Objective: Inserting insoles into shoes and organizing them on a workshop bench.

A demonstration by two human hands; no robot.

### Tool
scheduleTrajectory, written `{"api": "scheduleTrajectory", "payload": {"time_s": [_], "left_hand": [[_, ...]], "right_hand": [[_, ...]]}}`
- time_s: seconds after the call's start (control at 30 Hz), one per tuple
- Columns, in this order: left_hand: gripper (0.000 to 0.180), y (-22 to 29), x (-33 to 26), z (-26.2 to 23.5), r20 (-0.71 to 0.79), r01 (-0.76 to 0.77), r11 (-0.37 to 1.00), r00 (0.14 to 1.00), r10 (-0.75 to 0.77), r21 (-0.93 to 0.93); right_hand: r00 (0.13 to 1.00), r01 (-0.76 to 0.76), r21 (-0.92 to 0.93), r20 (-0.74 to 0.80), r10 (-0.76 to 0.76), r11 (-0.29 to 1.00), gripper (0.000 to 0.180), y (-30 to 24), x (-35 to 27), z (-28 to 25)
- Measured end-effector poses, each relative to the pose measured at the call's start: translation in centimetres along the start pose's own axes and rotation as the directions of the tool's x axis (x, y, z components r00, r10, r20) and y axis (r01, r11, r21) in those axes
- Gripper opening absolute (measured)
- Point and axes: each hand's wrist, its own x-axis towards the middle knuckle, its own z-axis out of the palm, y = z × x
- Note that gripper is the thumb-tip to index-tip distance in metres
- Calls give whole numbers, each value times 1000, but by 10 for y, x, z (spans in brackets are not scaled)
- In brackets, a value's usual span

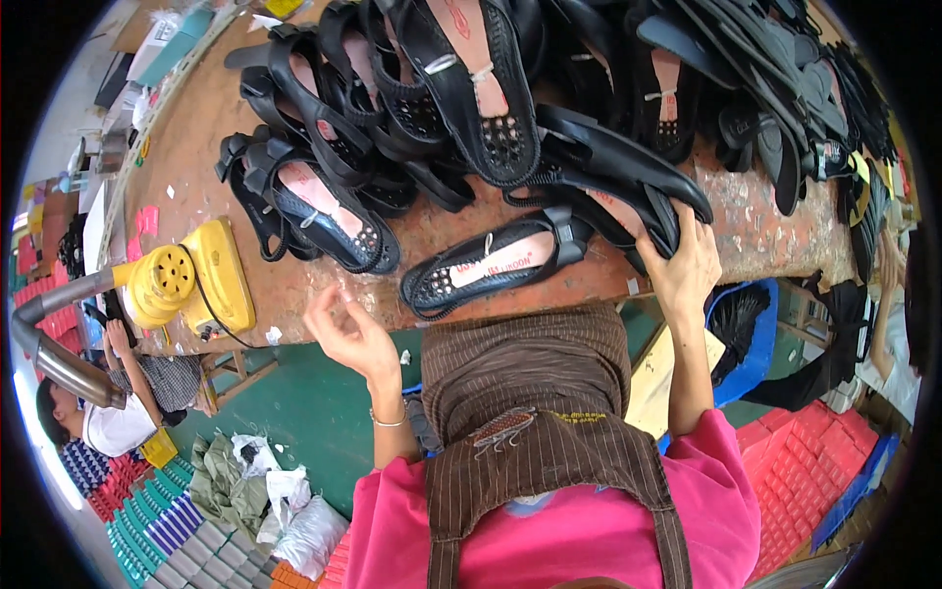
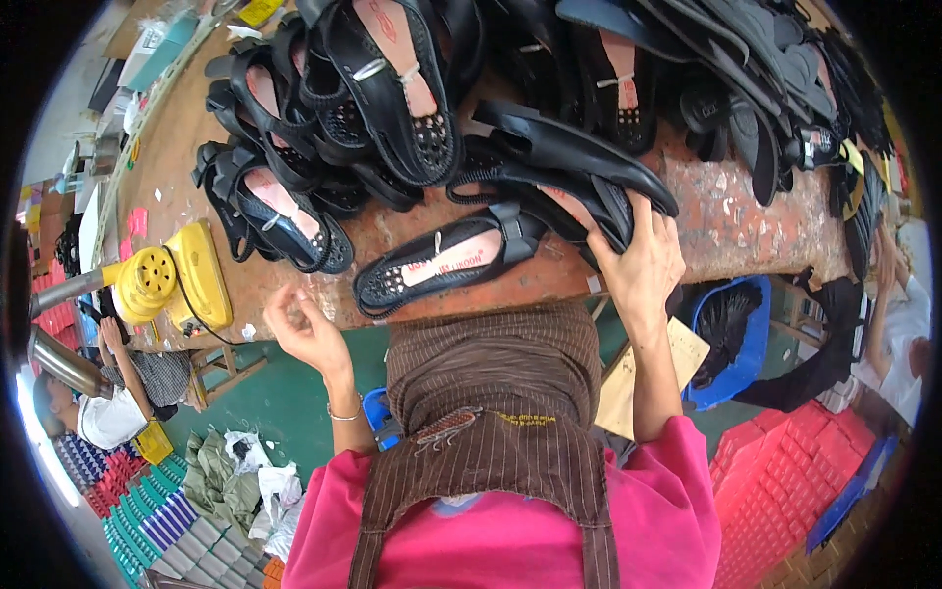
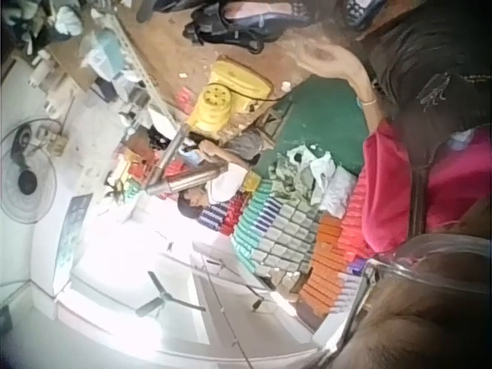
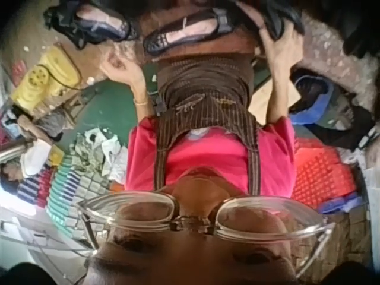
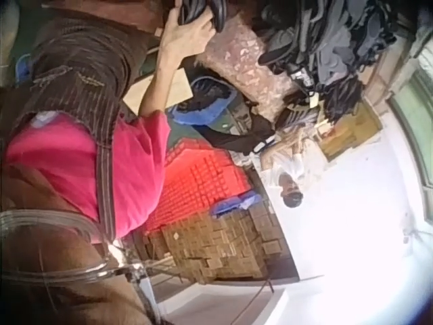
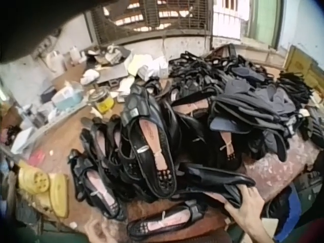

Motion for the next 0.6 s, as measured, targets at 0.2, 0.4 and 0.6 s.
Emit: {"api": "scheduleTrajectory", "payload": {"time_s": [0.2, 0.4, 0.6], "left_hand": [[94, 17, 39, 38, 90, 47, 943, 996, -18, -330], [92, 35, 59, 78, -15, -7, 955, 1000, 3, -296], [72, 3, 116, 109, -174, -226, 961, 964, 199, -157]], "right_hand": [[994, -105, 313, 72, 86, 944, 34, 14, 33, -13], [987, -81, 513, 160, -2, 854, 29, -5, 89, -85], [974, 226, 246, -21, -228, 943, 43, -35, 183, -70]]}}
